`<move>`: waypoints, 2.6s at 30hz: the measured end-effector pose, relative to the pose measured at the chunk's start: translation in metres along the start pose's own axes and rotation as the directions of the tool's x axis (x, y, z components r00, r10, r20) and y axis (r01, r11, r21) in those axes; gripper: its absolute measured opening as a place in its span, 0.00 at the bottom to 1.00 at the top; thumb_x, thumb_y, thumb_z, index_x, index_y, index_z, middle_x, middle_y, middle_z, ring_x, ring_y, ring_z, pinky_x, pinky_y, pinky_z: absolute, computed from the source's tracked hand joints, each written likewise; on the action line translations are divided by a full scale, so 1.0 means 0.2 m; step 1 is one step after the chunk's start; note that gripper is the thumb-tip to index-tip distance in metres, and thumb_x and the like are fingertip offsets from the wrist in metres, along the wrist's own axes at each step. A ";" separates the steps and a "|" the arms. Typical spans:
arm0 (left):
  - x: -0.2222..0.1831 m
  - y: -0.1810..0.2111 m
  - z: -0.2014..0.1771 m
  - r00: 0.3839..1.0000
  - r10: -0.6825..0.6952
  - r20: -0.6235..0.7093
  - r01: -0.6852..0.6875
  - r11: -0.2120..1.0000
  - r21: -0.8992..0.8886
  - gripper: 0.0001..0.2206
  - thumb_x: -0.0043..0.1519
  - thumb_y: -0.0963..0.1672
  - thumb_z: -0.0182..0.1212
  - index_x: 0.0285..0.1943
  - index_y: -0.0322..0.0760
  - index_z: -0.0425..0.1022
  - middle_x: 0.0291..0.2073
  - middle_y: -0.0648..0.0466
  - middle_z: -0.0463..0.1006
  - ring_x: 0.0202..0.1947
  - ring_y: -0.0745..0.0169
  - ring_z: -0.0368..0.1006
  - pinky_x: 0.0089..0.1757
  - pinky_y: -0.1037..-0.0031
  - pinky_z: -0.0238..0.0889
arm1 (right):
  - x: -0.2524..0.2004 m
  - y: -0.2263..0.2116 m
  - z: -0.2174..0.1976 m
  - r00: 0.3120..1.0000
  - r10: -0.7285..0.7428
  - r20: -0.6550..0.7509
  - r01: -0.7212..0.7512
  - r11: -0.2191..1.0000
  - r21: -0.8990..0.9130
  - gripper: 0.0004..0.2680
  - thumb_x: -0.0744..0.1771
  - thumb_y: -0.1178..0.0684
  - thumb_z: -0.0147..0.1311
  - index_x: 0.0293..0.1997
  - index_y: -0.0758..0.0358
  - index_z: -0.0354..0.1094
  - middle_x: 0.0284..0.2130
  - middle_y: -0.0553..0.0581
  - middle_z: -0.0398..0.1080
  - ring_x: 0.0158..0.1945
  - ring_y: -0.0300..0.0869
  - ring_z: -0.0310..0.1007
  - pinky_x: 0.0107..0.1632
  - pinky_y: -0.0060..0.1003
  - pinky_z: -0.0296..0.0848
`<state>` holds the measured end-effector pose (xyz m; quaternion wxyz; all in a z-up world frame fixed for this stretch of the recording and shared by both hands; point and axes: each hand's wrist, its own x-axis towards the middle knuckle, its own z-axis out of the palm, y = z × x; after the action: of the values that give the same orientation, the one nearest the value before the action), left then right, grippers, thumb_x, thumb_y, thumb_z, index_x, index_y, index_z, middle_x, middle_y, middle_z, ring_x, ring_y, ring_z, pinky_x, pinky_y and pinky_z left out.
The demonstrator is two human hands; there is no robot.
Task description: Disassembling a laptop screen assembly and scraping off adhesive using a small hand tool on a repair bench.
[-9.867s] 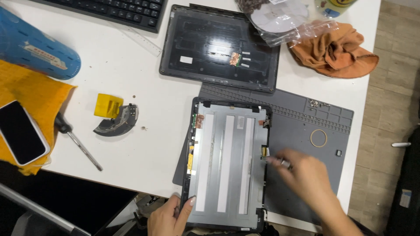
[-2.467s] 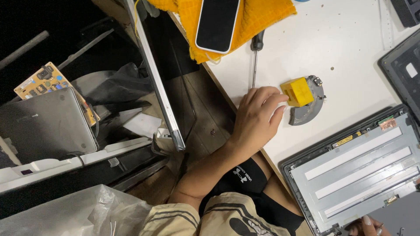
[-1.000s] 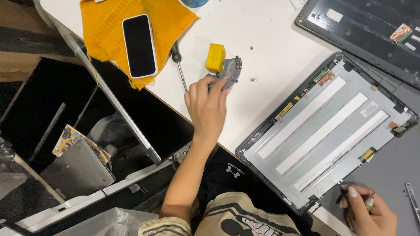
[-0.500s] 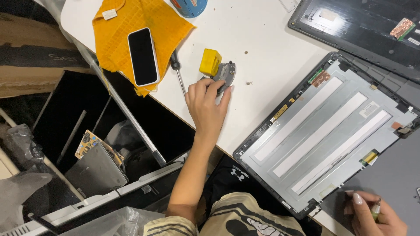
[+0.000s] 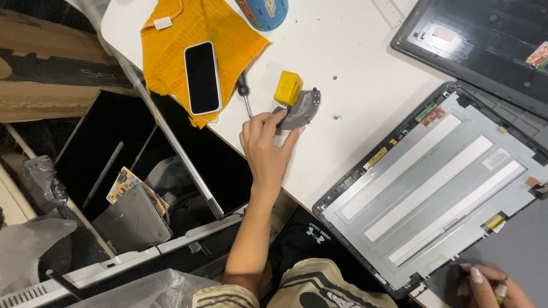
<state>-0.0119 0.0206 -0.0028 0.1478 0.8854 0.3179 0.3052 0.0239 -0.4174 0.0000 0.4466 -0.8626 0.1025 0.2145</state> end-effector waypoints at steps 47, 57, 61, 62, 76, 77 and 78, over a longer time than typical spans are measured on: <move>0.08 0.01 0.10 0.964 0.199 -0.179 -0.203 0.979 -0.006 0.03 0.60 0.36 0.72 0.40 0.32 0.88 0.41 0.53 0.81 0.47 0.48 0.69 0.47 0.55 0.67 | -0.20 -0.07 -0.21 0.960 0.006 0.279 -0.173 0.798 0.577 0.19 0.69 0.61 0.48 0.71 0.73 0.60 0.32 0.60 0.64 0.26 0.43 0.60 0.29 0.34 0.62; 0.07 -0.03 0.12 0.932 0.242 -0.269 -0.244 0.969 0.025 0.02 0.60 0.37 0.71 0.40 0.32 0.87 0.39 0.53 0.82 0.44 0.51 0.73 0.46 0.58 0.69 | -0.41 0.02 -0.20 0.796 -0.167 0.582 -0.179 0.853 0.490 0.22 0.70 0.55 0.47 0.76 0.64 0.57 0.36 0.61 0.76 0.32 0.44 0.74 0.42 0.35 0.76; 0.06 -0.04 0.14 0.916 0.270 -0.296 -0.279 0.960 0.013 0.03 0.60 0.36 0.69 0.40 0.32 0.86 0.39 0.53 0.82 0.43 0.51 0.73 0.39 0.62 0.70 | -0.42 0.00 -0.18 0.804 -0.138 0.579 -0.142 0.900 0.412 0.17 0.70 0.54 0.47 0.68 0.60 0.63 0.37 0.59 0.80 0.28 0.41 0.73 0.37 0.33 0.78; 0.06 -0.03 0.13 0.916 0.277 -0.290 -0.287 0.958 0.010 0.03 0.60 0.36 0.69 0.40 0.32 0.86 0.39 0.53 0.82 0.43 0.51 0.73 0.39 0.62 0.70 | -0.43 0.01 -0.17 0.807 -0.135 0.574 -0.147 0.897 0.418 0.17 0.70 0.54 0.47 0.68 0.60 0.63 0.37 0.59 0.80 0.28 0.41 0.73 0.37 0.33 0.78; 0.05 -0.04 0.08 0.936 0.301 -0.183 -0.327 0.936 -0.133 0.03 0.64 0.35 0.68 0.43 0.30 0.85 0.39 0.51 0.80 0.44 0.55 0.74 0.42 0.64 0.71 | -0.40 0.03 -0.06 0.895 -0.285 0.344 0.325 0.944 -0.064 0.11 0.68 0.47 0.58 0.52 0.57 0.71 0.46 0.46 0.82 0.33 0.41 0.82 0.41 0.35 0.75; 0.05 -0.03 0.08 0.935 0.304 -0.181 -0.329 0.935 -0.133 0.03 0.64 0.35 0.68 0.43 0.30 0.85 0.39 0.51 0.80 0.44 0.55 0.74 0.42 0.64 0.71 | -0.39 0.03 -0.06 0.896 -0.283 0.343 0.322 0.945 -0.061 0.11 0.68 0.47 0.58 0.52 0.57 0.71 0.46 0.46 0.82 0.33 0.41 0.82 0.41 0.35 0.75; 0.04 -0.03 0.08 0.932 0.311 -0.187 -0.337 0.932 -0.132 0.03 0.63 0.35 0.68 0.43 0.30 0.84 0.39 0.50 0.80 0.43 0.54 0.74 0.44 0.63 0.71 | -0.39 0.03 -0.05 0.888 -0.324 0.327 0.363 0.929 -0.066 0.11 0.68 0.48 0.58 0.53 0.58 0.71 0.47 0.49 0.82 0.38 0.42 0.83 0.44 0.36 0.77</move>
<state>0.0011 0.0297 -0.0142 0.1401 0.8828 0.1524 0.4217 -0.0452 -0.4311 0.0373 0.4331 -0.8488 -0.1371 0.2706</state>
